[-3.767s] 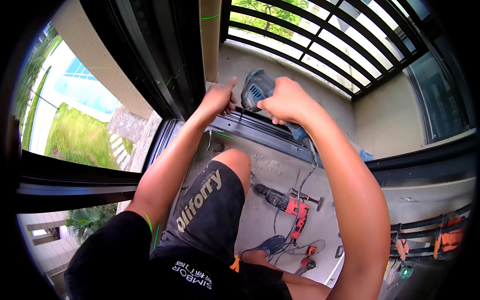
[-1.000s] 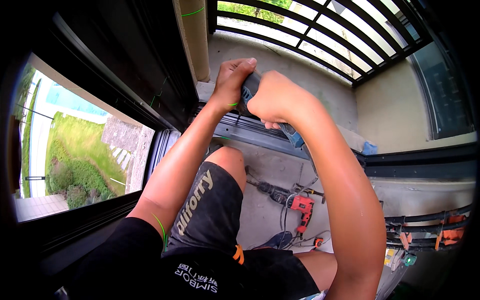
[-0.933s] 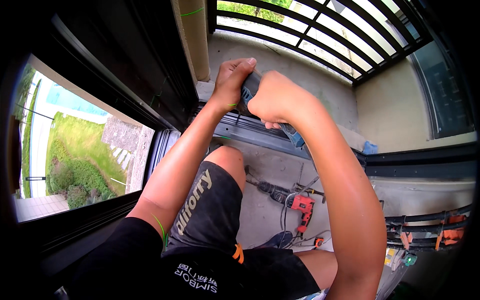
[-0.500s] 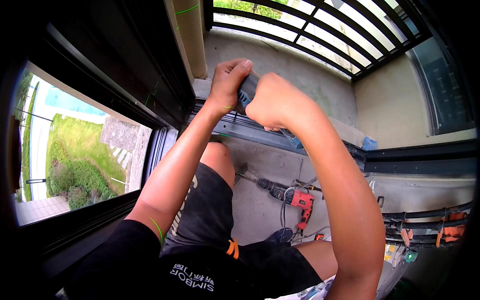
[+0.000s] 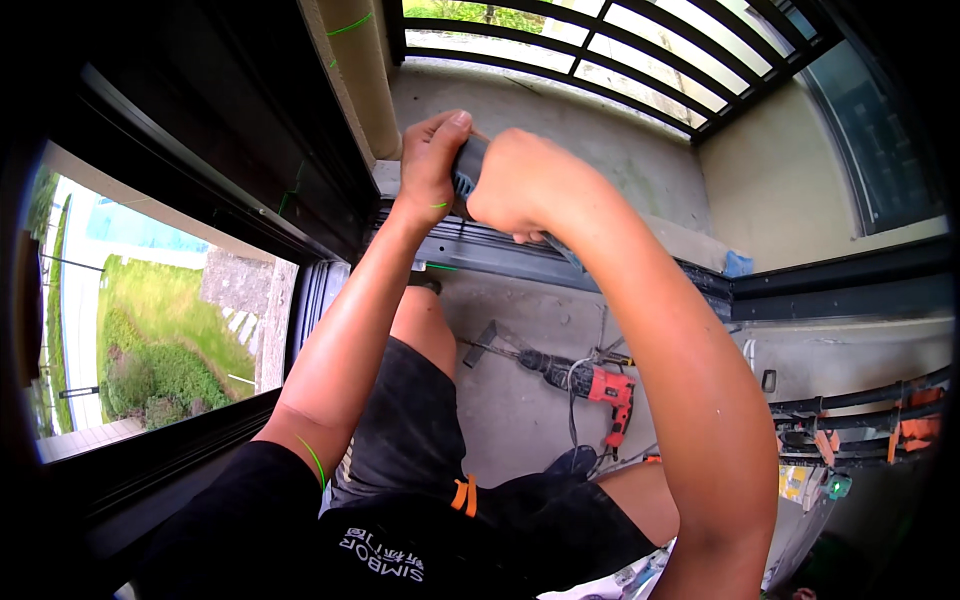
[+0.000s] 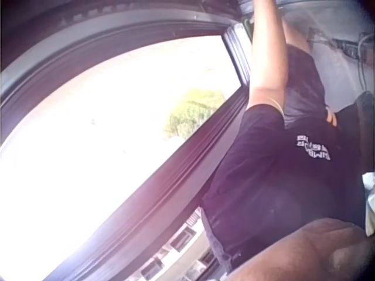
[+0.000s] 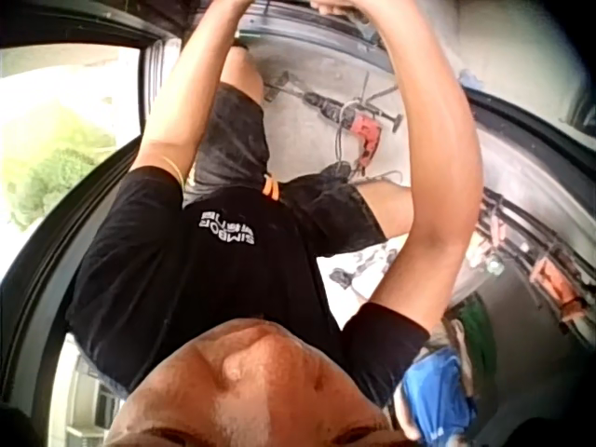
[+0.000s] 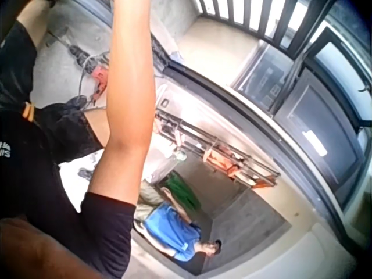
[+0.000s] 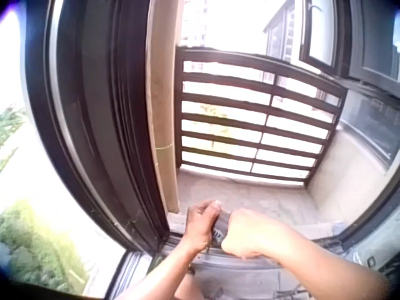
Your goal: The person installs a metal window frame by drilling holes into the concrete sill and frame using power drills, hammering fasteners into place, and drilling mounting holes into the vertical wall jamb with a rotary hammer drill.
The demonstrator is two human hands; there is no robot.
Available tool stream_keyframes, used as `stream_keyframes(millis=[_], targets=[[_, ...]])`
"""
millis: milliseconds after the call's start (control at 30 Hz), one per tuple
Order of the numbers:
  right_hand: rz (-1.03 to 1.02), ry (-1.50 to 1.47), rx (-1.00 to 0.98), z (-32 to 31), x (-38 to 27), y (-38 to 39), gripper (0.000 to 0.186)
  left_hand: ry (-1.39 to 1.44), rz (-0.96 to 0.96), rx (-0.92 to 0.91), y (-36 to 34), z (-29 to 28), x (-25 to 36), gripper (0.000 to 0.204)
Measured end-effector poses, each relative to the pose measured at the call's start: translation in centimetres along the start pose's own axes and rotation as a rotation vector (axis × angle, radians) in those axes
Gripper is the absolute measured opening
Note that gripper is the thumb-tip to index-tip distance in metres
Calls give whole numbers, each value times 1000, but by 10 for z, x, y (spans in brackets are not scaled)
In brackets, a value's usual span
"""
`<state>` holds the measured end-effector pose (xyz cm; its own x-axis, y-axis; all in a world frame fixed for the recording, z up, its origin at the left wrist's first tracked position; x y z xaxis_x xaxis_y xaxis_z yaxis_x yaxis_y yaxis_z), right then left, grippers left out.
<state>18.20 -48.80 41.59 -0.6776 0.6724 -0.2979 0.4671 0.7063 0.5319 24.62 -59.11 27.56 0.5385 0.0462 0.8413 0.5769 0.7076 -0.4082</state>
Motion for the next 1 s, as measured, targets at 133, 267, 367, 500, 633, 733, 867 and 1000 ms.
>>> stream_keyframes(millis=[133,267,367,500,633,733,867,1000], targets=[[6,30,-8,-2,-2,0,16,-9,7,24,1,0,2,38],[-6,42,-7,1,2,-6,16,-98,72,5,3,-4,-3,38],[2,81,8,8,12,-14,15,-144,126,20,8,-2,-13,37],[66,-31,-16,1,15,-15,18,-120,45,9,-1,5,-10,36],[57,-12,-18,4,13,-11,18,-72,41,-12,-1,3,-12,37],[41,14,19,10,13,-5,22,-81,44,-48,2,1,-11,38],[57,23,53,12,16,-7,21,-146,76,-110,2,1,-8,38],[49,-23,46,10,20,-9,17,-193,79,-123,2,2,-7,39]])
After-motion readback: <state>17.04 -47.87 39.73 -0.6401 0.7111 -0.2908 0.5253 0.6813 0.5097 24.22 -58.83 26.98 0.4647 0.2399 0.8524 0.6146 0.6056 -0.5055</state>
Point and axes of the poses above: each hand's wrist, its own y-axis away from the middle knuckle, its own z-axis out of the palm, x = y × z, the point moved 1 cm from there along -y, towards the middle knuckle, and after that the axes turned 6 degrees about z, right-handed, at the moved point
